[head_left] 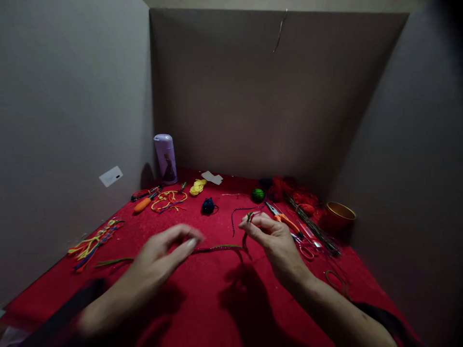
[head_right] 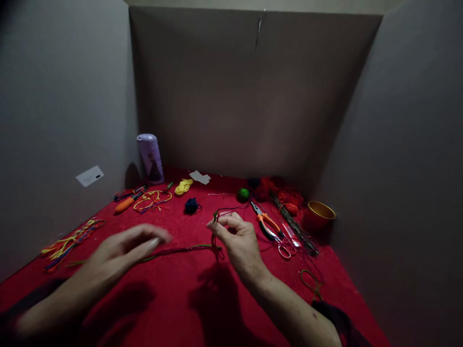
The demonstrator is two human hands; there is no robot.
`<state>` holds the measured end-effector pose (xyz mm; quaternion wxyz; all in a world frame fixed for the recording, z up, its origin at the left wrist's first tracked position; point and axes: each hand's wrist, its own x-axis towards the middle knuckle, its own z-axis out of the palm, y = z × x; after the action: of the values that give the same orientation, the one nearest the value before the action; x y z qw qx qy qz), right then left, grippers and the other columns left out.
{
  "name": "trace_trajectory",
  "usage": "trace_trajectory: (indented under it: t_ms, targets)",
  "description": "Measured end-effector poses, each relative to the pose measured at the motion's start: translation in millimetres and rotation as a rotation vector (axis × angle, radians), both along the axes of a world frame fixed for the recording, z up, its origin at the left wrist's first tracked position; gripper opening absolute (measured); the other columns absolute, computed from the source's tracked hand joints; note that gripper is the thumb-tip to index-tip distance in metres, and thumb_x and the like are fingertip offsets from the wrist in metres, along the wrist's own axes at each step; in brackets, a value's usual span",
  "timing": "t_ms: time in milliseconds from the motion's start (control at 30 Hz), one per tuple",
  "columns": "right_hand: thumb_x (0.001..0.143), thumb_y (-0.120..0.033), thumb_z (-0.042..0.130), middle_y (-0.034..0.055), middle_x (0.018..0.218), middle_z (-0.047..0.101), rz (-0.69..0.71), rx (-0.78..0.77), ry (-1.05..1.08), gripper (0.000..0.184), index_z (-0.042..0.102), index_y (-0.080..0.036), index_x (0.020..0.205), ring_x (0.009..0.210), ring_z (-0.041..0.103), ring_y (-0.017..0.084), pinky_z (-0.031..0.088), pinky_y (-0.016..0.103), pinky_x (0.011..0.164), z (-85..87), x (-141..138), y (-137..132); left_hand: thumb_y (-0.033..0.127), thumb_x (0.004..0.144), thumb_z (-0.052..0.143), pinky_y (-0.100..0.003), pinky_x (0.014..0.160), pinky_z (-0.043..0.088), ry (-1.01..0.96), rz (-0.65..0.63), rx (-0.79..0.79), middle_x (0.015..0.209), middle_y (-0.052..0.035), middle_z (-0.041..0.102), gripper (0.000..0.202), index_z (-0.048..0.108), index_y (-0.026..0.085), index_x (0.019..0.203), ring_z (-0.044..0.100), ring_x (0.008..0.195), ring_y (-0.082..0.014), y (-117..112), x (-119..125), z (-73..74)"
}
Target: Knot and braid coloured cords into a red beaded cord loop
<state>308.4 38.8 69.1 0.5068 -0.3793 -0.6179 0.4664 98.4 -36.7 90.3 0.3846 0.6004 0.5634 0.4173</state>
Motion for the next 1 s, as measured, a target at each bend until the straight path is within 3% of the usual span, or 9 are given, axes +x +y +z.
trace_trajectory:
  t_ms: [100, 200, 267, 433, 567, 767, 1000]
  targets:
    - [0.07, -0.037, 0.071, 0.0035, 0.082, 0.059, -0.035, 0.088, 0.066, 0.018, 0.069, -0.019, 0.065, 0.083, 0.05, 0.017, 0.038, 0.031, 0.077, 13.7, -2, 3, 0.038, 0.083, 0.054, -0.031, 0.089, 0.039, -0.277, -0.198, 0.129, 0.106, -0.007, 0.06, 0.028, 0.059, 0.018, 0.102, 0.053, 0.1, -0.0181, 51, 51, 13.6]
    - [0.069, -0.039, 0.07, 0.0019, 0.071, 0.057, -0.036, 0.054, 0.16, 0.022, 0.068, -0.019, 0.063, 0.073, 0.049, 0.015, 0.039, 0.029, 0.069, 20.4, 3, 11, 0.043, 0.084, 0.052, -0.028, 0.072, 0.043, -0.515, -0.437, 0.047, 0.087, -0.0067, 0.06, 0.033, 0.06, 0.013, 0.093, 0.053, 0.074, -0.0131, 79, 85, 16.1]
    - [0.068, -0.039, 0.072, 0.0008, 0.067, 0.057, -0.042, -0.013, 0.223, 0.022, 0.068, -0.018, 0.064, 0.066, 0.047, 0.013, 0.039, 0.027, 0.064, 21.5, 11, 19, 0.044, 0.082, 0.054, -0.026, 0.059, 0.039, -0.545, -0.513, -0.054, 0.074, -0.0034, 0.056, 0.033, 0.06, 0.012, 0.089, 0.046, 0.059, -0.0096, 83, 87, 13.7]
    - [0.058, -0.038, 0.079, -0.0004, 0.075, 0.061, -0.138, -0.199, 0.4, 0.026, 0.069, -0.018, 0.071, 0.056, 0.043, 0.008, 0.032, 0.021, 0.049, 22.2, 45, 48, 0.038, 0.081, 0.059, -0.021, 0.047, 0.022, -0.44, -0.45, -0.182, 0.056, 0.0057, 0.035, 0.028, 0.063, 0.011, 0.083, 0.027, 0.048, -0.0051, 72, 51, 10.5]
    - [0.054, -0.029, 0.082, -0.0014, 0.073, 0.059, -0.227, -0.206, 0.556, 0.027, 0.066, -0.015, 0.069, 0.056, 0.047, 0.007, 0.031, 0.019, 0.045, 25.1, 73, 64, 0.037, 0.081, 0.059, -0.022, 0.05, 0.023, -0.28, -0.397, -0.213, 0.061, 0.0031, 0.042, 0.026, 0.064, 0.012, 0.084, 0.03, 0.053, -0.0063, 63, 6, 10.5]
    - [0.074, -0.014, 0.068, -0.0015, 0.071, 0.056, -0.387, -0.191, 0.675, 0.007, 0.061, -0.013, 0.071, 0.052, 0.047, 0.006, 0.033, 0.019, 0.044, 23.6, 107, 73, 0.038, 0.079, 0.059, -0.022, 0.054, 0.027, -0.099, -0.257, -0.271, 0.068, 0.0006, 0.049, 0.024, 0.063, 0.014, 0.08, 0.038, 0.058, -0.0084, 54, -66, -6.7]
    - [0.084, -0.007, 0.052, -0.0007, 0.066, 0.053, -0.599, -0.158, 0.62, 0.016, 0.058, -0.012, 0.07, 0.046, 0.044, 0.006, 0.032, 0.021, 0.041, 21.2, 136, 85, 0.039, 0.077, 0.057, -0.021, 0.052, 0.029, -0.022, -0.238, -0.323, 0.061, 0.0008, 0.049, 0.025, 0.059, 0.015, 0.071, 0.038, 0.054, -0.0096, 47, -112, -22.4]
